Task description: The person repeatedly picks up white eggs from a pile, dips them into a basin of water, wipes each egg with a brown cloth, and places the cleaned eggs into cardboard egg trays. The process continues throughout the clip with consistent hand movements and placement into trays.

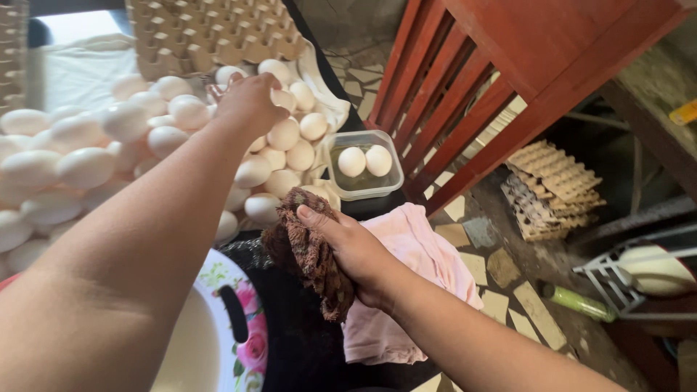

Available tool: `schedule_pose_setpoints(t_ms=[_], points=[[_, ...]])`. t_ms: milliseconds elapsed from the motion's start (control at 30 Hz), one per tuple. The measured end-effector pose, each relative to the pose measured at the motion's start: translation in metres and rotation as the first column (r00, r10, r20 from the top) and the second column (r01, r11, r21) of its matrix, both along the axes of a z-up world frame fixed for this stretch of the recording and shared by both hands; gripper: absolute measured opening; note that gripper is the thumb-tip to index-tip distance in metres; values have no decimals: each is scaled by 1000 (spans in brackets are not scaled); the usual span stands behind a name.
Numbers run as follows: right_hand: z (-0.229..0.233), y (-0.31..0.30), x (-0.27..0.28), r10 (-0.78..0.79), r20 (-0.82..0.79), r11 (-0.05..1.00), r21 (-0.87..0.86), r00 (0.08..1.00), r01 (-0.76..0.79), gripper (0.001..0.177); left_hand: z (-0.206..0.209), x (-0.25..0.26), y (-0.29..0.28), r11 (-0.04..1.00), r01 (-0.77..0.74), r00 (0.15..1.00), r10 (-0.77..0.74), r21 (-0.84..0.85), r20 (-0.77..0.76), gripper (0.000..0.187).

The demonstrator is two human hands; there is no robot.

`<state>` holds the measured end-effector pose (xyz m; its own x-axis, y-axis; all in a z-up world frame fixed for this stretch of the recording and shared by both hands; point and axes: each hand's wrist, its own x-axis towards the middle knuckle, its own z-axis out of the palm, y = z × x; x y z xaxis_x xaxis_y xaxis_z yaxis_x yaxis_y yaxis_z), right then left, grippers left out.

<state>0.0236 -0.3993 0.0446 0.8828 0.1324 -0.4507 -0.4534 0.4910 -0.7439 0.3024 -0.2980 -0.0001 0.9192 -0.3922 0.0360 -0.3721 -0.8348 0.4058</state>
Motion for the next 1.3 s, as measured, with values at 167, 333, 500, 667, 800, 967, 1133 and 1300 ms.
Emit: schedule_pose_setpoints(t_ms=[167, 333, 500, 667, 800, 967, 1133, 1300], points=[[-6, -13, 14, -27, 17, 999, 23, 999, 27, 46, -21, 21, -10, 998, -14, 999, 11, -57, -41, 60], [-9, -14, 14, -12, 46, 998, 66, 999, 9, 45, -23, 30, -19, 997, -46, 995, 51, 62, -87, 62], [-8, -8, 9, -29, 18, 994, 104, 999, 27, 43, -4, 14, -8, 997, -44, 999, 43, -67, -14, 63], [1, 1, 3, -13, 25, 997, 73, 1000, 11, 43, 21, -51, 71, 924, -37, 954, 146, -381, 262, 35], [10, 18, 8, 12, 35, 993, 114, 999, -16, 44, 19, -142, 172, 962, -55, 964, 120, -268, 236, 34], [20, 69, 16, 102, 109, 983, 139, 989, -117, 43, 8, -255, 241, 963, -263, 963, 266, 52, -48, 29], [27, 134, 7, 173, 115, 978, 97, 978, -184, 40, 16, -311, 268, 967, -118, 966, 165, 228, -199, 60], [28, 181, -15, 213, 116, 975, 45, 970, -220, 42, 6, -330, 310, 955, -48, 984, 95, 293, -150, 45]])
